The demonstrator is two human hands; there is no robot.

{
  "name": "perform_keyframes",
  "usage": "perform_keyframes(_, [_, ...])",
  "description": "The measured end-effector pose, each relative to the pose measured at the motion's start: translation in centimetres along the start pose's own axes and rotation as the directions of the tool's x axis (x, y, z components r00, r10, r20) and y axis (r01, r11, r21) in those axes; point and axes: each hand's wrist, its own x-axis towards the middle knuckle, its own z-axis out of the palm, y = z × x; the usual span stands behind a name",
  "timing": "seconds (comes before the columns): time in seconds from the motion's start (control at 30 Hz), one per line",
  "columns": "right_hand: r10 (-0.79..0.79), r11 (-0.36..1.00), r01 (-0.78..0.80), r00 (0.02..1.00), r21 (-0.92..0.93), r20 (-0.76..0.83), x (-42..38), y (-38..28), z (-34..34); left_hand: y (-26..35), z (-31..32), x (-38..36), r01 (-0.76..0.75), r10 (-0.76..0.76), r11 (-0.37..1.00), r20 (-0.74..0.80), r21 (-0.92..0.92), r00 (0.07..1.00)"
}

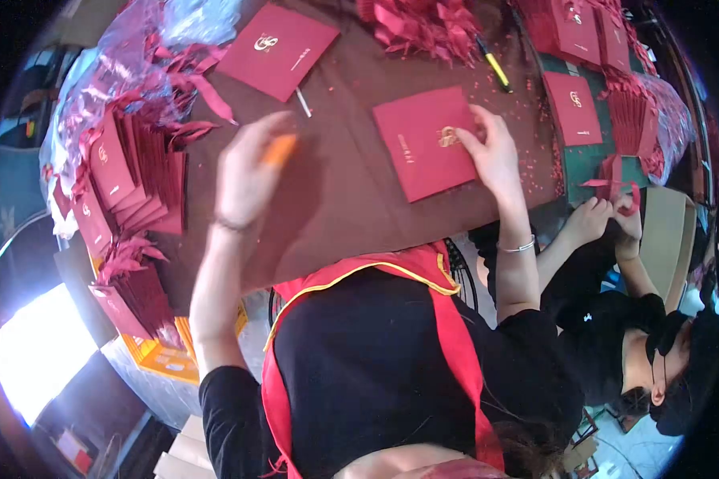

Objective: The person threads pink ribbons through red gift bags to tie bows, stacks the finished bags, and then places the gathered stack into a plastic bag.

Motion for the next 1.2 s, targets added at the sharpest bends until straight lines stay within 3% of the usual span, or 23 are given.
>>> perform_keyframes(0.07, [-0.166,0.986,0.165,0.985,0.028,0.051,-0.3,-1.1,2.1,0.3,3.6,-0.4,0.021,-0.014,0.998,0.11,-0.066,0.994])
perform_keyframes(0.1, [-0.225,0.974,0.224,0.972,0.034,0.068,-0.5,-2.1,2.9,-0.5,5.1,-0.3,-0.135,0.132,0.99,0.086,0.029,0.988])
perform_keyframes(0.17, [-0.272,0.962,0.268,0.953,0.042,0.135,-0.9,-4.5,4.1,-0.4,6.3,-0.3,-0.212,0.201,0.963,0.081,0.167,0.976])
perform_keyframes(0.2, [-0.324,0.946,0.318,0.936,0.066,0.14,-1.0,-5.2,4.8,0.4,6.4,-0.8,-0.142,0.121,0.978,0.137,0.153,0.983])
perform_keyframes(0.27, [-0.415,0.909,0.405,0.897,0.096,0.152,-1.3,-6.7,5.8,-0.2,6.3,-2.1,-0.175,0.134,0.971,0.234,0.163,0.963])
perform_keyframes(0.3, [-0.442,0.897,0.435,0.873,0.082,0.207,-1.7,-7.6,6.0,0.3,5.5,-2.4,-0.127,0.071,0.979,0.313,0.16,0.947])
perform_keyframes(0.37, [-0.516,0.856,0.501,0.809,0.131,0.281,-2.5,-8.3,6.9,-0.7,4.4,-2.1,-0.088,0.041,0.978,0.24,0.189,0.97])
perform_keyframes(0.43, [-0.552,0.832,0.534,0.777,0.148,0.302,-3.6,-9.1,7.1,-3.6,2.9,-0.4,-0.113,0.127,0.954,-0.034,0.279,0.991])
perform_keyframes(0.5, [-0.522,0.852,0.5,0.787,0.157,0.328,-3.5,-9.5,6.7,-6.2,0.2,1.9,-0.106,0.191,0.855,-0.119,0.508,0.974])
perform_keyframes(0.57, [-0.515,0.857,0.468,0.807,0.217,0.29,-2.9,-9.3,6.0,-8.1,-1.8,3.6,-0.058,0.201,0.614,-0.084,0.787,0.976])
perform_keyframes(0.63, [-0.341,0.912,0.188,0.84,0.364,0.423,-2.3,-9.7,4.6,-10.4,-2.9,4.4,-0.11,0.16,0.64,0.008,0.761,0.987])
perform_keyframes(0.67, [-0.334,0.899,0.154,0.847,0.41,0.413,-2.1,-9.3,4.2,-11.1,-3.3,4.6,-0.171,0.185,0.641,0.066,0.748,0.981])
perform_keyframes(0.73, [-0.229,0.932,0.017,0.802,0.362,0.552,-1.4,-8.8,2.5,-11.1,-3.7,4.4,-0.201,0.156,0.626,0.131,0.754,0.979])
perform_keyframes(0.77, [-0.241,0.952,0.075,0.783,0.296,0.574,-1.1,-8.5,1.9,-10.8,-3.6,3.9,-0.201,0.187,0.617,0.107,0.761,0.977])
perform_keyframes(0.87, [-0.292,0.951,0.153,0.736,0.27,0.611,-0.8,-8.3,1.3,-7.8,-2.4,2.0,-0.271,0.396,0.672,-0.026,0.689,0.918])
perform_keyframes(0.97, [-0.277,0.903,-0.036,0.714,0.428,0.644,-0.7,-7.4,2.5,-4.5,-0.4,0.1,-0.405,0.419,0.801,0.071,0.44,0.905])
perform_keyframes(1.0, [-0.268,0.897,-0.035,0.749,0.441,0.606,-0.7,-7.1,3.2,-3.5,-0.2,-0.1,-0.403,0.381,0.882,0.136,0.244,0.915])
perform_keyframes(1.03, [-0.257,0.89,-0.038,0.781,0.455,0.57,-0.8,-6.9,4.1,-3.0,0.5,-1.3,-0.373,0.37,0.903,0.054,0.213,0.928])
perform_keyframes(1.07, [-0.235,0.826,-0.174,0.758,0.536,0.608,-0.6,-7.8,4.3,-2.5,0.8,-1.5,-0.411,0.409,0.9,0.042,0.144,0.912])
perform_keyframes(1.1, [-0.213,0.805,-0.231,0.748,0.547,0.629,-0.4,-7.8,4.9,-1.8,0.8,-1.9,-0.243,0.249,0.955,0.014,-0.172,0.968])
perform_keyframes(1.13, [-0.223,0.805,-0.239,0.726,0.543,0.651,-0.4,-8.1,5.5,-0.8,0.8,-2.0,-0.068,0.099,0.868,0.036,-0.492,0.994])
perform_keyframes(1.17, [-0.209,0.814,-0.249,0.717,0.525,0.665,-0.1,-8.0,5.7,0.2,0.6,-1.9,0.067,-0.088,0.644,0.013,-0.762,0.996])
perform_keyframes(1.2, [-0.27,0.805,-0.19,0.726,0.562,0.632,-0.2,-8.5,5.8,1.2,-0.6,-2.0,0.11,-0.211,0.665,-0.044,-0.739,0.977])
